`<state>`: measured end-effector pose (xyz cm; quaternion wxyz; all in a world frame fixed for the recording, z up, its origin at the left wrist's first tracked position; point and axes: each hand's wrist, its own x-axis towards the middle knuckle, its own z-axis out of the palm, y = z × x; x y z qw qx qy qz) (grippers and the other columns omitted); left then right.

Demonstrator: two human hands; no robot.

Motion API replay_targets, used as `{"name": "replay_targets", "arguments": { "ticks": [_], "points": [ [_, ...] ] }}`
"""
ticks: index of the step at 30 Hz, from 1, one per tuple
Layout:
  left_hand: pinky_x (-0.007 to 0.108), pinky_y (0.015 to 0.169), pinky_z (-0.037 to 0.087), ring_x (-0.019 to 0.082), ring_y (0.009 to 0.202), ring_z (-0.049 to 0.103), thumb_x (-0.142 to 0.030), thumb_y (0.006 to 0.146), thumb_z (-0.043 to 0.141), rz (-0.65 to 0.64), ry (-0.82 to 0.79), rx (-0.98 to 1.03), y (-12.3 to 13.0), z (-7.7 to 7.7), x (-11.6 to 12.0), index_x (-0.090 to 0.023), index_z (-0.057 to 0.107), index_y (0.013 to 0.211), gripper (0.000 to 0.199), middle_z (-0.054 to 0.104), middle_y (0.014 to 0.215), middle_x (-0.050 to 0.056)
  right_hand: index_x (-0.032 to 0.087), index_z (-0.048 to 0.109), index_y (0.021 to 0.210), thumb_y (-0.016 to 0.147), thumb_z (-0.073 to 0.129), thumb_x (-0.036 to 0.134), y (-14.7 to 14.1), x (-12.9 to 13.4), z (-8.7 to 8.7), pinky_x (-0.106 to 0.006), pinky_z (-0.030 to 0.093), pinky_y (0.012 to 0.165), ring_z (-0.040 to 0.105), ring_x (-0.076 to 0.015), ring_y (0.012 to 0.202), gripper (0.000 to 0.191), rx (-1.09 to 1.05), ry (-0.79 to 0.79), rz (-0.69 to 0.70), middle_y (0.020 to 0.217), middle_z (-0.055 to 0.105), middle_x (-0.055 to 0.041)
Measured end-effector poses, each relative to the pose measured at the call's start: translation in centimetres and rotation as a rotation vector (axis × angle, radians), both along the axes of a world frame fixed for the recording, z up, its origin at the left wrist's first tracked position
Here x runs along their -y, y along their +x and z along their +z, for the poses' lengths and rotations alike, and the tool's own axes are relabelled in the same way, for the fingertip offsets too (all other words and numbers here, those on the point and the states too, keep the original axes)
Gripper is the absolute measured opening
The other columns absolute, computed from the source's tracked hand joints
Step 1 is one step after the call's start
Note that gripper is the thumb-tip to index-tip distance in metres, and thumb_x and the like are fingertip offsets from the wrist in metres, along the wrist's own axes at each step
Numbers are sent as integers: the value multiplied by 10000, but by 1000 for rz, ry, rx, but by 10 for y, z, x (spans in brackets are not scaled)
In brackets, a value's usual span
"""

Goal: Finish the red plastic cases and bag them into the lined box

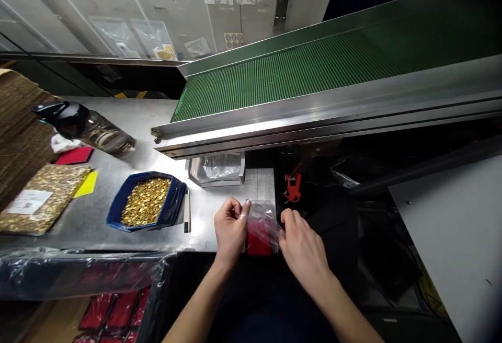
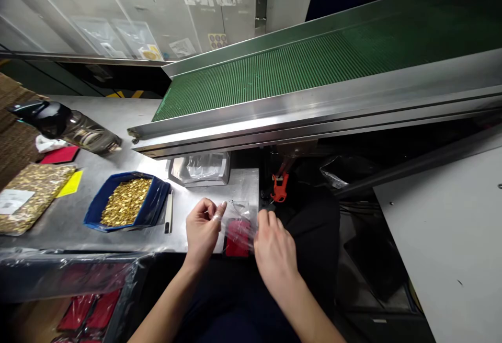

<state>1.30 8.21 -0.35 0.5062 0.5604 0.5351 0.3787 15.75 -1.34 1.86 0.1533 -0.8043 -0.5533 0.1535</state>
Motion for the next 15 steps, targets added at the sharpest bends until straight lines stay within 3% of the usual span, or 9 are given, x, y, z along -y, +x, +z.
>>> {"name": "replay_targets", "arguments": {
  "ticks": [2,3,5,7,8,10,11,13,15],
  "points": [
    [254,568,299,127,588,347,-301,867,654,-141,0,-17,-7,5,1,-230,396,699,316,362,640,-62,244,580,969,862,578,125,-7,-10,-1,-313,349,641,654,-246,823,160,-41,43,16,937,690,-64],
    [254,574,300,131,604,361,-258,845,644,-245,-15,-36,-11,6,2,-225,422,703,265,386,646,-57,243,584,904,878,568,145,-11,-17,0,-313,341,634,638,-235,775,102,-95,39,-12,863,677,-48],
    [252,594,316,141,641,399,-216,815,636,-410,-66,-69,-21,9,4,-219,458,725,200,438,671,-46,237,543,744,894,562,175,-13,-31,5,-304,315,598,578,-194,638,163,-211,-8,-77,674,601,2],
    [249,629,350,147,688,436,-236,813,671,-462,-124,-67,-36,8,3,-213,489,761,191,476,720,-38,240,576,762,876,611,196,-9,-36,11,-277,365,609,590,-174,661,127,-344,-39,-1,712,623,22],
    [248,644,364,148,706,447,-261,812,700,-458,-152,-55,-45,6,1,-210,502,775,208,481,743,-37,252,620,859,859,666,232,-3,-33,13,-263,416,647,624,-174,738,50,-438,-35,79,829,670,21],
    [241,639,368,139,703,446,-321,800,752,-406,-220,-29,-64,0,-2,-203,517,790,263,472,761,-41,270,632,1080,837,759,357,9,-17,13,-259,495,756,656,-182,895,287,-663,-20,174,1044,696,2],
    [235,621,357,131,684,436,-349,794,770,-361,-255,-19,-73,-3,-3,-201,520,795,290,464,759,-46,262,624,1121,853,758,427,15,-5,9,-266,511,783,659,-186,920,343,-767,-37,170,1061,696,-11],
    [222,587,332,114,642,417,-407,788,787,-260,-310,0,-86,-9,-4,-198,525,801,336,459,744,-54,225,647,1005,940,650,521,21,22,-6,-263,512,727,663,-173,812,302,-884,-156,77,899,704,-12],
    [213,577,329,105,625,425,-453,776,806,-184,-333,24,-92,-14,-3,-191,546,812,371,494,742,-50,193,668,897,981,574,552,14,47,-29,-242,493,628,657,-145,671,380,-981,-345,-7,802,713,-17]
  ]
}}
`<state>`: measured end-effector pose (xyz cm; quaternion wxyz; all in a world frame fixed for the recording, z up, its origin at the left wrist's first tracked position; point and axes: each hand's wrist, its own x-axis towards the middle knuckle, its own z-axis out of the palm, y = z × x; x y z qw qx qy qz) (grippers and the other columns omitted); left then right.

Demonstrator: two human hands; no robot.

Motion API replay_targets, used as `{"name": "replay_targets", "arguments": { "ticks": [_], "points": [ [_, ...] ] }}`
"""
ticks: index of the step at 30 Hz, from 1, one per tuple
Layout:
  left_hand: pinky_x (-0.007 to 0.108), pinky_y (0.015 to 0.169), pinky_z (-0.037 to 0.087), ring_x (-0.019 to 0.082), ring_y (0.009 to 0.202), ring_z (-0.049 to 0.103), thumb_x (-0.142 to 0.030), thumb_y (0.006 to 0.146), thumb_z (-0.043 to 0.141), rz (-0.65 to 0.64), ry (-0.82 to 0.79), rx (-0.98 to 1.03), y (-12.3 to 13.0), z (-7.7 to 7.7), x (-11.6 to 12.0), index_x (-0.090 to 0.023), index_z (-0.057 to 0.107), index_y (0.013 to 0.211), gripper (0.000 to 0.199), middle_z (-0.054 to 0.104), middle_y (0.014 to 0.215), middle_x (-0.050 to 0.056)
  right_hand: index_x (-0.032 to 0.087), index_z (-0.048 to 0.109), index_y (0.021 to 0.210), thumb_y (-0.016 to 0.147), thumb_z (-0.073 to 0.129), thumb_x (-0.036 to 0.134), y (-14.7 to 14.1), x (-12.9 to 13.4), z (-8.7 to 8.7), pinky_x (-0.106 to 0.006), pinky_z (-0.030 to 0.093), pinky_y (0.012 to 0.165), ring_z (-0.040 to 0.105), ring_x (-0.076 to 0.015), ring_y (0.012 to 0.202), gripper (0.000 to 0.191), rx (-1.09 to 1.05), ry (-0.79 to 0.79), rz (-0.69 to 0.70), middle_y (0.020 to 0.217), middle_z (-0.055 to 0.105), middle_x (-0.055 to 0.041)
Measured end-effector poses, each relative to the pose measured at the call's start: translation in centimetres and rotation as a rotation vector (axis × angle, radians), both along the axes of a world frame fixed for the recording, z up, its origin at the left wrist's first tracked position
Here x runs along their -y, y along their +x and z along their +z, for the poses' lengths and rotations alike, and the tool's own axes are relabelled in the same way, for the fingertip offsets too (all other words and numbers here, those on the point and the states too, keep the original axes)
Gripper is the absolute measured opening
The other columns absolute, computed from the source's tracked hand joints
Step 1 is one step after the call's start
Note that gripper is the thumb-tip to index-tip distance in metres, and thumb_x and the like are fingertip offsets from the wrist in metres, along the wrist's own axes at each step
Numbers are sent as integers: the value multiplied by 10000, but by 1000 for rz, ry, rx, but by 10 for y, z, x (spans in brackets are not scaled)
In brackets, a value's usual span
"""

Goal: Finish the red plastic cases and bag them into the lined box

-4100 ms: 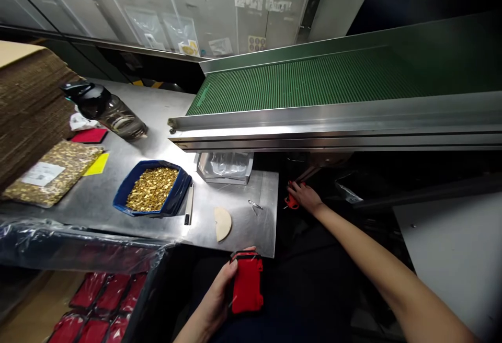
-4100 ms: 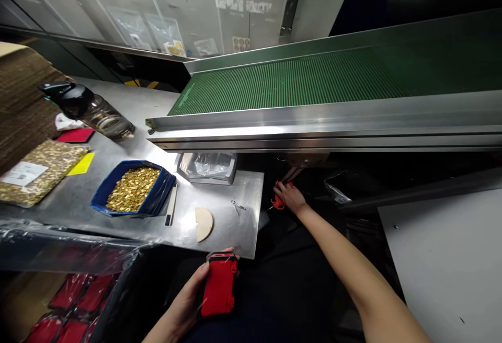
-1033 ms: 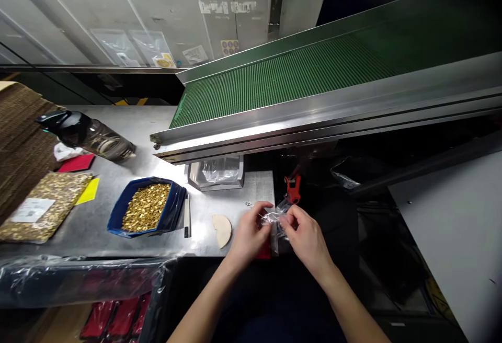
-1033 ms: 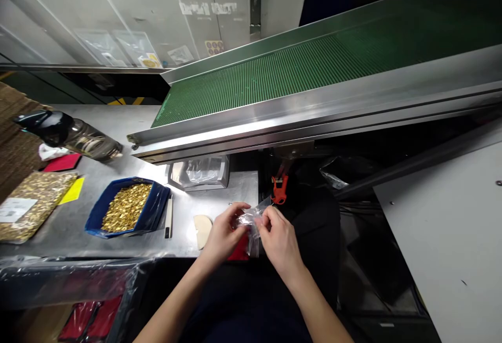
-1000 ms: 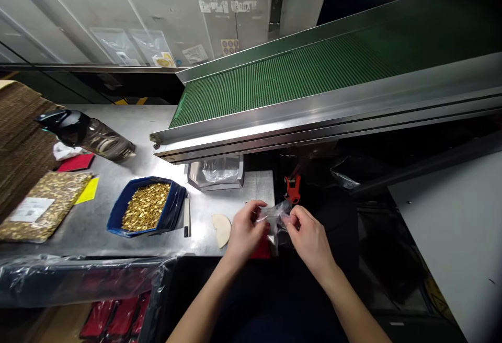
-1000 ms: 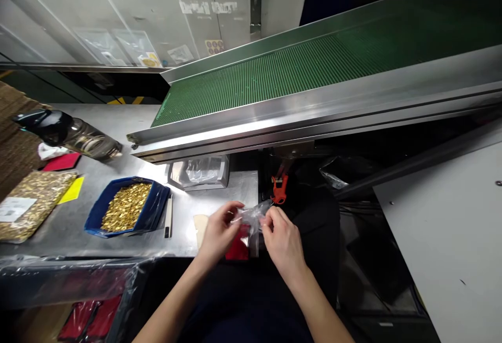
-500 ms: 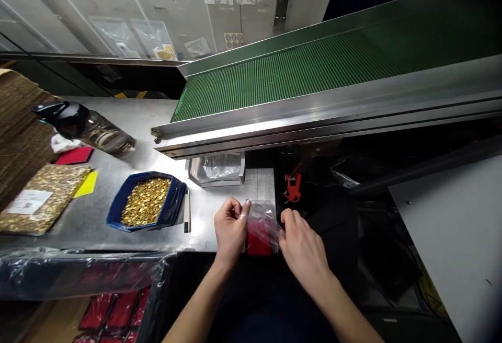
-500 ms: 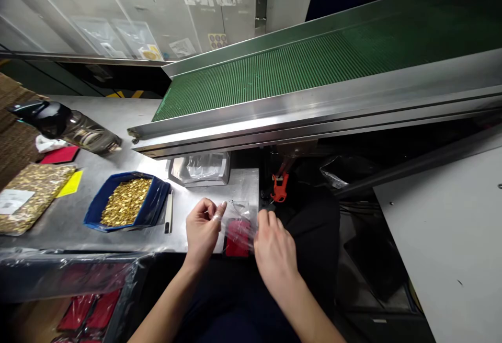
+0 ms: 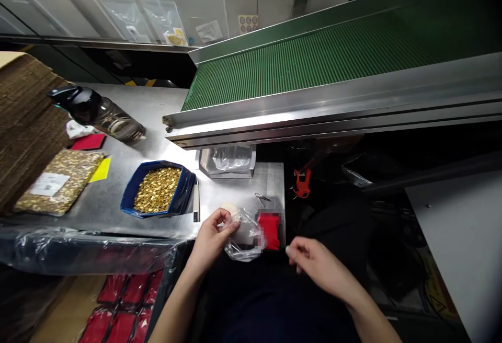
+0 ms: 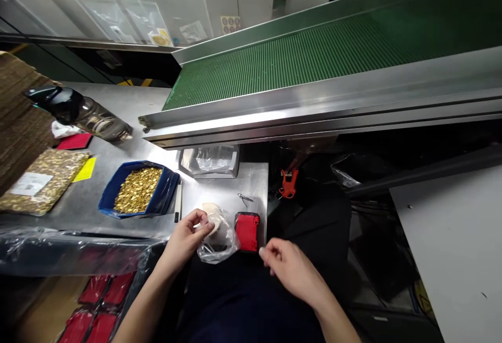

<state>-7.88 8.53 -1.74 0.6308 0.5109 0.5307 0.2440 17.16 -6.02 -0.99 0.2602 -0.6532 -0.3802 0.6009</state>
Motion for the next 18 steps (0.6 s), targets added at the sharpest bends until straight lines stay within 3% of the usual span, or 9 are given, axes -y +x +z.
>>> {"name": "replay_targets", "arguments": {
  "ticks": [4,7,9,11,13,18],
  "points": [
    [214,531,310,100,554,417,-595,795,770,114,-29,53,8,-5,1,-191,557,815,457,528,669,-43,185,675,1131,882,684,627,-40,18,-38,-178,404,425,586,-74,486,508,-324,-236,-228,1040,765,-84],
    [218,529,316,105,538,419,-660,829,708,133,-6,63,18,-5,1,-196,550,784,493,508,619,-45,207,695,1170,827,766,606,-63,9,-47,-149,384,395,559,-46,483,530,-477,-294,-492,1151,751,-105],
    [219,530,310,107,536,411,-665,845,688,137,22,54,21,-4,0,-198,545,760,496,493,595,-47,206,711,1158,788,822,562,-66,3,-47,-157,456,450,662,-93,608,525,-512,-298,-619,1164,747,-109],
    [223,517,283,104,520,379,-657,858,679,142,50,36,21,-3,0,-200,545,755,486,475,574,-54,202,711,1172,799,811,562,-61,1,-46,-193,552,587,740,-173,866,528,-484,-250,-661,1196,740,-110],
    [229,514,260,103,517,351,-629,863,692,156,80,11,20,-2,1,-201,556,759,461,463,570,-61,186,708,1190,828,778,580,-50,5,-43,-251,596,740,716,-234,1070,540,-406,-151,-676,1207,741,-110],
    [243,573,304,125,595,403,-533,898,699,82,254,-184,22,-5,9,-203,573,749,384,471,622,-52,168,683,1229,906,694,584,-16,26,-22,-359,587,879,726,-263,974,526,18,137,-688,1117,767,-105]
  ]
}}
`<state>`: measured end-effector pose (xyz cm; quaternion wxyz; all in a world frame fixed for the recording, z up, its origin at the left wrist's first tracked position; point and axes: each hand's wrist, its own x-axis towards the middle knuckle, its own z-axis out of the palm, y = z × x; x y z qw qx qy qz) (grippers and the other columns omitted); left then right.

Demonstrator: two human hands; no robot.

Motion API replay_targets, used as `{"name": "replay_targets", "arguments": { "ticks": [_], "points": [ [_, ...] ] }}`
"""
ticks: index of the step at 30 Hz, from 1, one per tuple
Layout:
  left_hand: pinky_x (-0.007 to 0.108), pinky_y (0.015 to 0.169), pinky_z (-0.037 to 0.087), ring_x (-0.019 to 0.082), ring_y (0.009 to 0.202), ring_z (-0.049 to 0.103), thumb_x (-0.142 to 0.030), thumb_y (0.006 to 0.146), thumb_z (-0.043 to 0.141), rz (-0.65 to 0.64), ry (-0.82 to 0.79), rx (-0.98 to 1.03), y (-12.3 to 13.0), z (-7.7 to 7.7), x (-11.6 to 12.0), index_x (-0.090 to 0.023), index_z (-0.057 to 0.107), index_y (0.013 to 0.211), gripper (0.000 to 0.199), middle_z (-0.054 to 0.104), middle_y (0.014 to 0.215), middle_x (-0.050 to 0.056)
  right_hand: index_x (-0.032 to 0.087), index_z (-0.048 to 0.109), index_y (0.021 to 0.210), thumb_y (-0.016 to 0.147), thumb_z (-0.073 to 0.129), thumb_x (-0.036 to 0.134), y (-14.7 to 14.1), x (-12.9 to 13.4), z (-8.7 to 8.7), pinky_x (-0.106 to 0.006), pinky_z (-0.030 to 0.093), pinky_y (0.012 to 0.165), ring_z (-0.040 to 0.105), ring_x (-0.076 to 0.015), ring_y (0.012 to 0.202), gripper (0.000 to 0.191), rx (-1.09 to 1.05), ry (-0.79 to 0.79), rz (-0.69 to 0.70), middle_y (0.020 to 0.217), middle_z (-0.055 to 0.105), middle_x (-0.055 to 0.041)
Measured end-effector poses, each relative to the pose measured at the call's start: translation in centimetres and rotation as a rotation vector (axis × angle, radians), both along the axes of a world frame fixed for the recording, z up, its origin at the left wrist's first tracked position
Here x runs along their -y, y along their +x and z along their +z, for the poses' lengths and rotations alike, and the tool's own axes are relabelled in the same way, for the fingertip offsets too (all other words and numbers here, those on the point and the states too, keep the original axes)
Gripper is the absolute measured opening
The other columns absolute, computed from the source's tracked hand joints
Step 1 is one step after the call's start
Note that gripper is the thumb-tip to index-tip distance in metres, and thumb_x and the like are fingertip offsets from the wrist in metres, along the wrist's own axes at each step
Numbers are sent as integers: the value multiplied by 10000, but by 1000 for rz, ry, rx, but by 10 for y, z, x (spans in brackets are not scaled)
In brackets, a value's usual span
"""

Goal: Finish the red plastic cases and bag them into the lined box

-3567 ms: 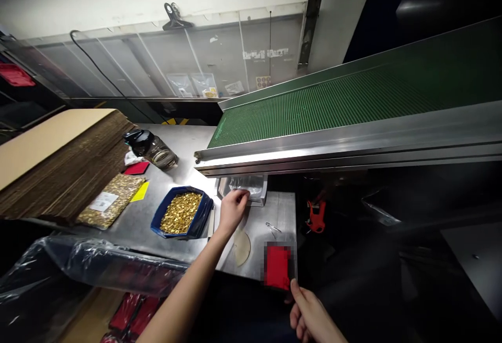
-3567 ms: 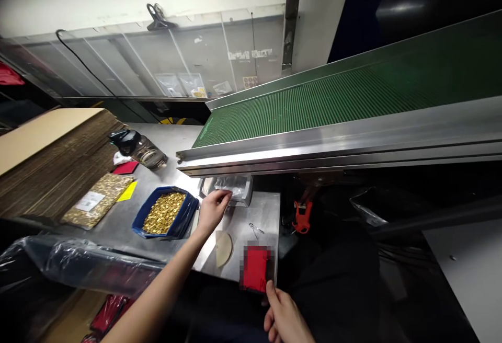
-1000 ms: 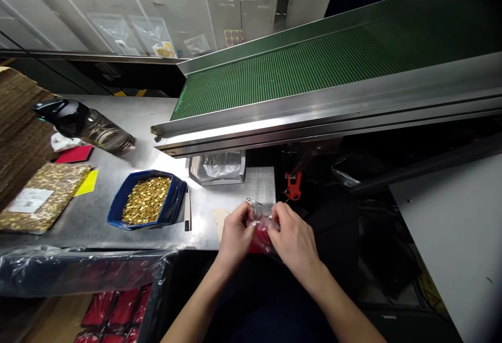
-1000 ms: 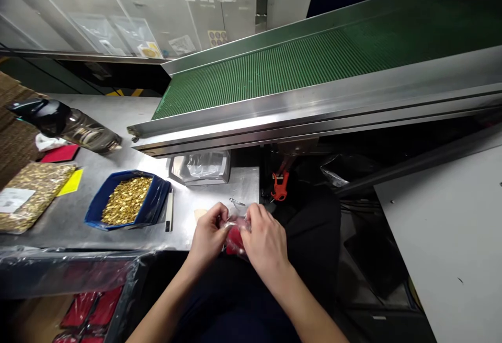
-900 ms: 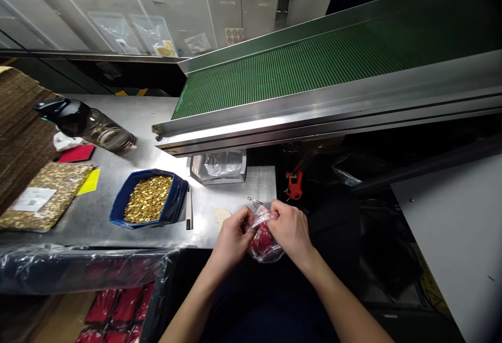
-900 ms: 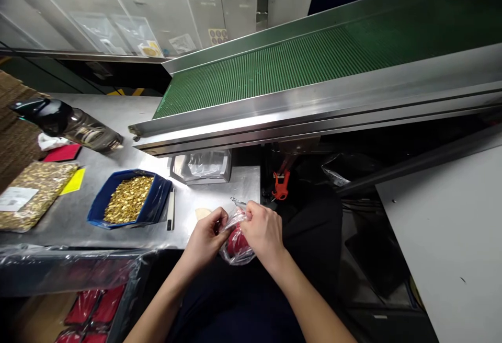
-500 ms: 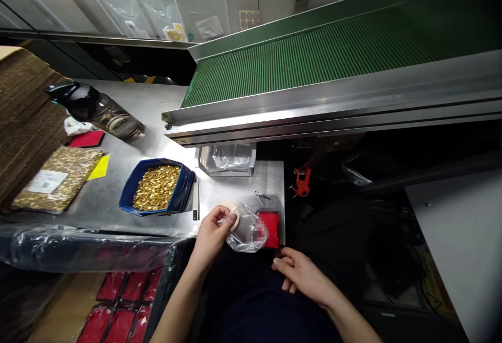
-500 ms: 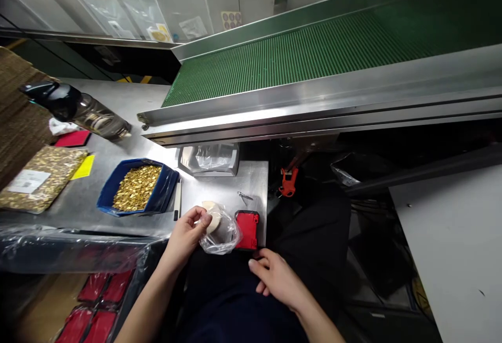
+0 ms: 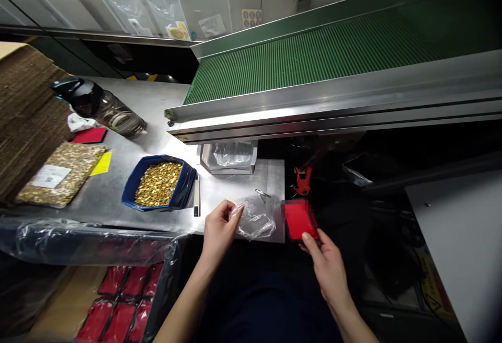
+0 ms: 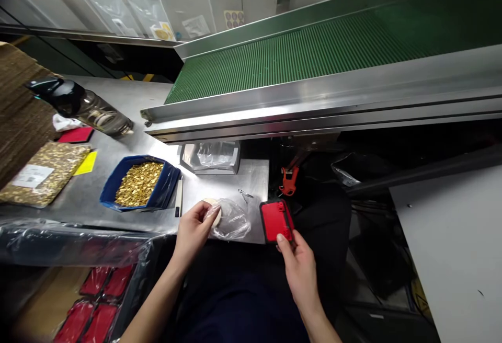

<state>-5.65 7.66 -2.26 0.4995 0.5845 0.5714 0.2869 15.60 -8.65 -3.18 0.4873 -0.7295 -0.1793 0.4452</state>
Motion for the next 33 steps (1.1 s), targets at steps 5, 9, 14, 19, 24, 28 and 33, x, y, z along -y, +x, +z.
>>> {"name": "replay_targets", "arguments": {
  "ticks": [5,9,14,19,24,28,33],
  "points": [
    [260,588,325,145,598,461,-490,932,635,-117,54,-164,19,-15,8,-212,562,731,351,499,616,-49,233,694,1106,961,660,406,6,12,35,-300,542,839,705,-229,923,229,433,102,317,1026,747,-50],
    [262,573,328,153,579,484,-455,926,625,-166,38,-175,33,-26,12,-209,574,719,325,511,592,-43,244,656,961,990,546,240,-6,9,37,-309,481,745,659,-213,835,114,674,54,752,894,689,-15],
    [270,618,375,161,636,535,-334,920,615,-277,91,-178,42,-21,21,-223,586,814,156,576,692,-34,254,646,984,1008,500,238,-11,10,18,-304,442,707,667,-225,850,149,824,-21,827,907,697,-19],
    [335,804,438,218,880,587,-155,918,488,-306,211,-230,43,-15,27,-232,583,983,139,617,980,42,237,618,942,1013,526,412,-5,11,9,-269,455,625,658,-192,687,210,550,-104,539,828,703,-20],
    [343,754,443,219,840,580,-74,852,489,-388,178,-321,41,-23,37,-239,528,1097,298,589,1030,51,221,626,941,998,539,551,-6,12,1,-253,509,613,708,-220,726,346,266,-74,333,770,713,-37],
    [308,685,432,189,746,558,-76,851,505,-426,126,-262,43,-26,53,-240,477,959,198,576,855,-5,222,636,1003,1011,530,545,-12,10,0,-254,518,646,714,-213,750,341,264,-51,326,837,730,-38],
    [287,672,451,161,725,557,-130,922,479,-283,103,-197,48,-22,57,-229,505,912,103,573,843,-13,232,615,1048,1036,503,371,-17,2,6,-303,489,721,700,-228,839,178,624,-66,539,959,717,-39]
  ]
}}
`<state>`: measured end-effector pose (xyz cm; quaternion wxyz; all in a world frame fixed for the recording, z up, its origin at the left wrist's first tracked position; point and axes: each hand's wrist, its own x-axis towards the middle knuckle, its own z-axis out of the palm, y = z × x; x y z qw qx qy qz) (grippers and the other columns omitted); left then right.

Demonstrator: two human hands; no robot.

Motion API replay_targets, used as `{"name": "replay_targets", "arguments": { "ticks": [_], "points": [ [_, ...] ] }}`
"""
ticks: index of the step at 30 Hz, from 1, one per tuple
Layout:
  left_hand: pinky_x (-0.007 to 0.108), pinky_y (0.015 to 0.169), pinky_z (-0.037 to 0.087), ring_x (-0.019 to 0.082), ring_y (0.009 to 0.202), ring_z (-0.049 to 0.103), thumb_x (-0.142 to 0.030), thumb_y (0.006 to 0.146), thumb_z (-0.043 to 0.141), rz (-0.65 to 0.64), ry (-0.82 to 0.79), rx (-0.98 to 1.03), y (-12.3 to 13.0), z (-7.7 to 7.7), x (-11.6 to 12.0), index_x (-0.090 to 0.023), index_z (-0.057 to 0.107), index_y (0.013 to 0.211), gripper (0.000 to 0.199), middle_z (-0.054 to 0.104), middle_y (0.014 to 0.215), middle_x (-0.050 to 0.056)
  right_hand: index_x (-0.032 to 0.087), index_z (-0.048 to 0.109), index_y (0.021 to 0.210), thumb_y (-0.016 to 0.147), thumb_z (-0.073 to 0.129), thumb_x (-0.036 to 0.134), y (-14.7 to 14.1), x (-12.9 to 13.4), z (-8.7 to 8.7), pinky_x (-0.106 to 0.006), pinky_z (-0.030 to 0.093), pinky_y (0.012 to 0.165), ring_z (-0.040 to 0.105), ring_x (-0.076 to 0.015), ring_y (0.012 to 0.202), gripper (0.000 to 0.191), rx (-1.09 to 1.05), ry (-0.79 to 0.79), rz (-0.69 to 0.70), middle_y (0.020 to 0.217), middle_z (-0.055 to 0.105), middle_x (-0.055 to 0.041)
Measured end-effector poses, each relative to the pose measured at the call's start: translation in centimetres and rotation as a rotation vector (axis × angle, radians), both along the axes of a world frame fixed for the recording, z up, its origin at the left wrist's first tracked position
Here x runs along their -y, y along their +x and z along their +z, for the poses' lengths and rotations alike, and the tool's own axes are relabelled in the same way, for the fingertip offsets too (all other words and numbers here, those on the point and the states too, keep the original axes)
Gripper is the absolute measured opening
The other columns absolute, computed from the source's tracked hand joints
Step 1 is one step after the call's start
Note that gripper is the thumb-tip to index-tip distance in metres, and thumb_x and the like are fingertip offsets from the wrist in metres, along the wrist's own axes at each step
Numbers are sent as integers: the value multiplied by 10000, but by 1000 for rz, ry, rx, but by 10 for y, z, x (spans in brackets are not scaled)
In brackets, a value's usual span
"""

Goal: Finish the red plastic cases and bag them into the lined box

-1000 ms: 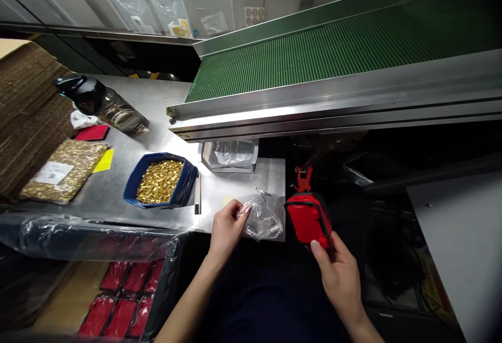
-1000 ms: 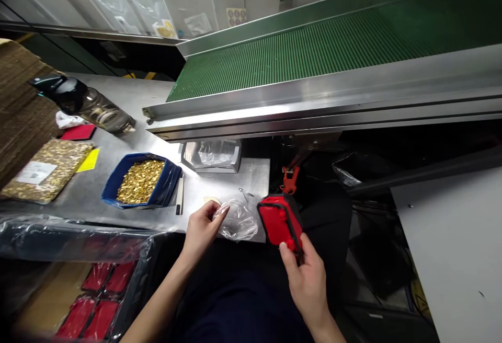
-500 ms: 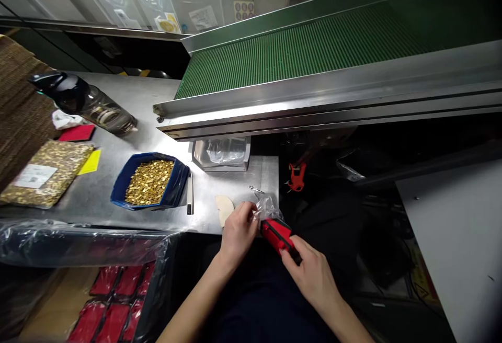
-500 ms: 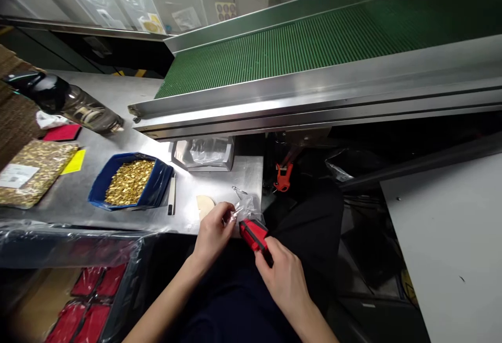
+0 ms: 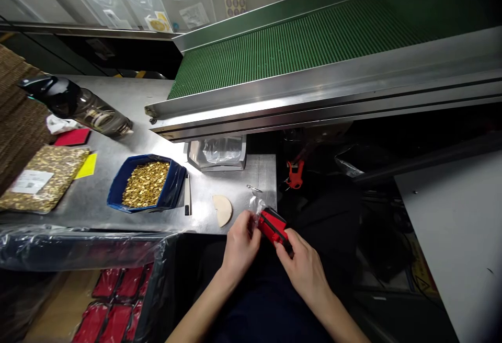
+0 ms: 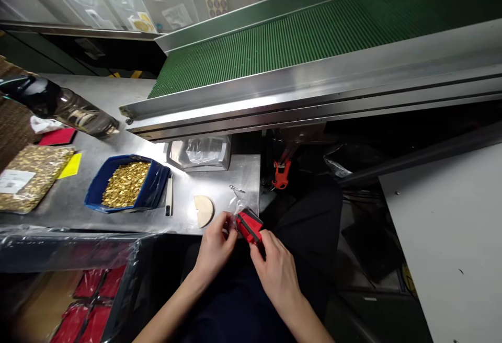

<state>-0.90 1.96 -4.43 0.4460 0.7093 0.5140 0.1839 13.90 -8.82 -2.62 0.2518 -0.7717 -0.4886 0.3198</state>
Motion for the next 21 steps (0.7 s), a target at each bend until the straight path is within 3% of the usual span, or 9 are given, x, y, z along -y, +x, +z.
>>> {"name": "replay_targets", "arguments": {
  "ticks": [5,10,14,17,21],
  "points": [
    [260,661,483,152,767,609,-179,948,526,136,41,100,-2,7,-9,-216,591,934,76,621,862,-6,242,586,1065,1034,518,274,-2,-19,18,-328,444,688,695,-239,874,81,231,-61,200,938,700,-15],
    [247,678,528,145,778,647,-261,980,578,109,62,195,-7,14,0,-211,635,985,76,668,899,7,233,588,1126,1029,535,249,-6,-53,40,-338,436,695,704,-254,931,112,312,-114,300,1000,724,-27],
    [233,603,533,130,667,625,-381,961,640,219,-165,300,-12,14,-1,-212,610,948,173,650,819,-13,224,623,1084,1048,544,375,3,-79,52,-342,458,755,695,-258,963,175,243,-122,329,1018,738,-48],
    [221,529,521,114,564,598,-453,918,683,330,-358,388,-17,11,-11,-207,564,904,273,648,752,-26,257,641,1151,963,678,482,24,-81,49,-361,480,850,656,-265,1046,295,121,-99,397,1091,735,-37],
    [221,505,527,124,544,629,-517,879,688,332,-448,382,-25,6,-24,-198,534,832,357,676,716,-7,282,576,1370,863,783,246,46,-67,24,-430,437,1009,597,-292,1186,549,127,-97,431,1255,704,-49]
  ]
}}
